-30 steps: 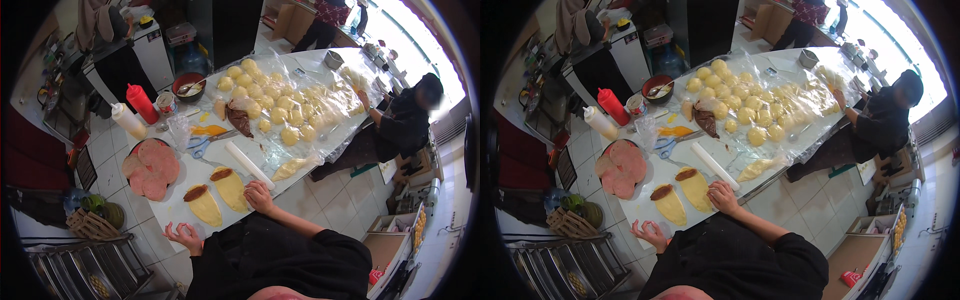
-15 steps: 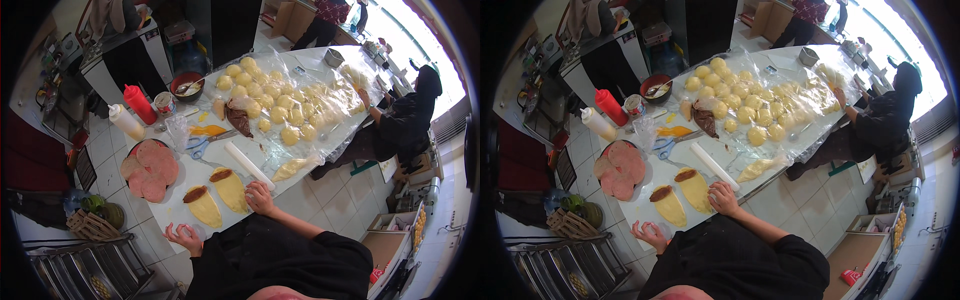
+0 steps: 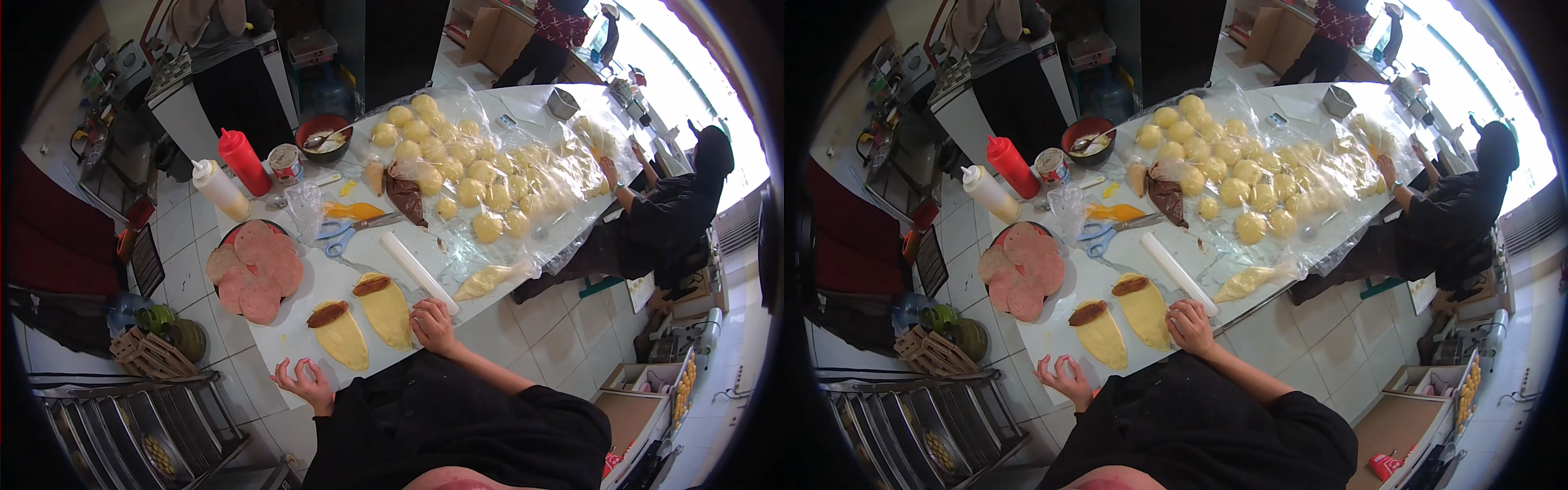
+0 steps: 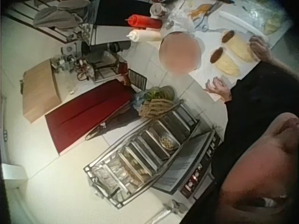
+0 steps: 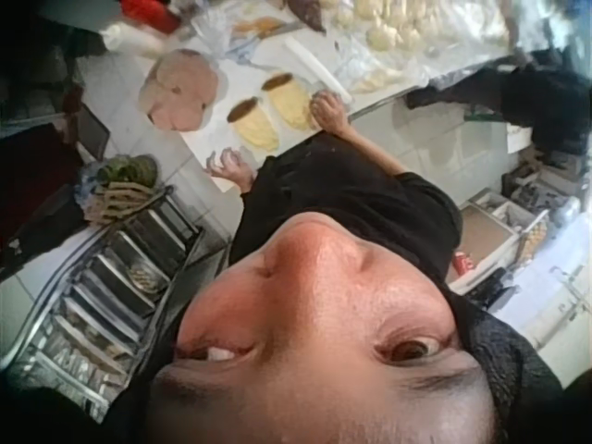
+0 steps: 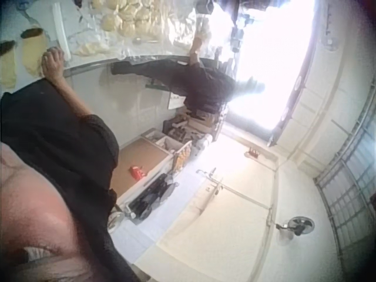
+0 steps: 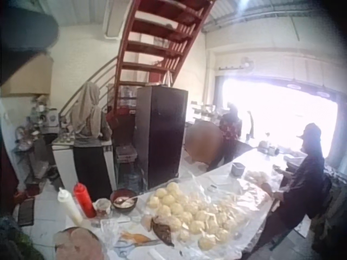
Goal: The person flattens pieces of dough, applies chocolate filling from a piping bag, rolls the dough into cylinders, and places them onto a metal baking tray.
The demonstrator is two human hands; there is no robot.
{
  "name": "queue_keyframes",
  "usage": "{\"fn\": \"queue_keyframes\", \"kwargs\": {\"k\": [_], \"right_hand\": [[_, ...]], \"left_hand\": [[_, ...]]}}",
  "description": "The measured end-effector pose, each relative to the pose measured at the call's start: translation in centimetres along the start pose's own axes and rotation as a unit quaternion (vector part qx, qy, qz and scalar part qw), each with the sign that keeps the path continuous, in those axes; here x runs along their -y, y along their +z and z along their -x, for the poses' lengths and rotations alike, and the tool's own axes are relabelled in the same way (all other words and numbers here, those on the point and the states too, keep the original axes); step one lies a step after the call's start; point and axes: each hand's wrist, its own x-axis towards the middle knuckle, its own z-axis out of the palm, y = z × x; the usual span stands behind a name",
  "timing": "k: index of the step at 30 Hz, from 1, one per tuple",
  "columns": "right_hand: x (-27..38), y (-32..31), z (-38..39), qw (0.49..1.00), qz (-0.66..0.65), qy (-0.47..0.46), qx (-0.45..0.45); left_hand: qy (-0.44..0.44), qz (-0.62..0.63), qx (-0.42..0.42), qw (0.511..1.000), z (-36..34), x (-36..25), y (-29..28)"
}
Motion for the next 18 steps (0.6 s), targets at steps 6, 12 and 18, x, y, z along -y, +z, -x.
{"fn": "queue_keyframes", "kwargs": {"k": [6, 12, 18], "right_hand": [[0.09, 0.05, 0.0, 1.0, -0.002, 0.005, -0.001], [-0.02, 0.0, 0.15, 1.0, -0.004, 0.01, 0.002], [-0.21, 0.17, 0.3, 1.0, -0.007, 0.01, -0.005]], "left_hand": [[0.003, 0.003, -0.001, 1.0, 0.19, 0.34, 0.03], [0.001, 0.009, 0.008, 1.0, 0.22, 0.37, -0.03], [0.0, 0.008, 0.009, 1.0, 0.2, 0.3, -0.07]]}}
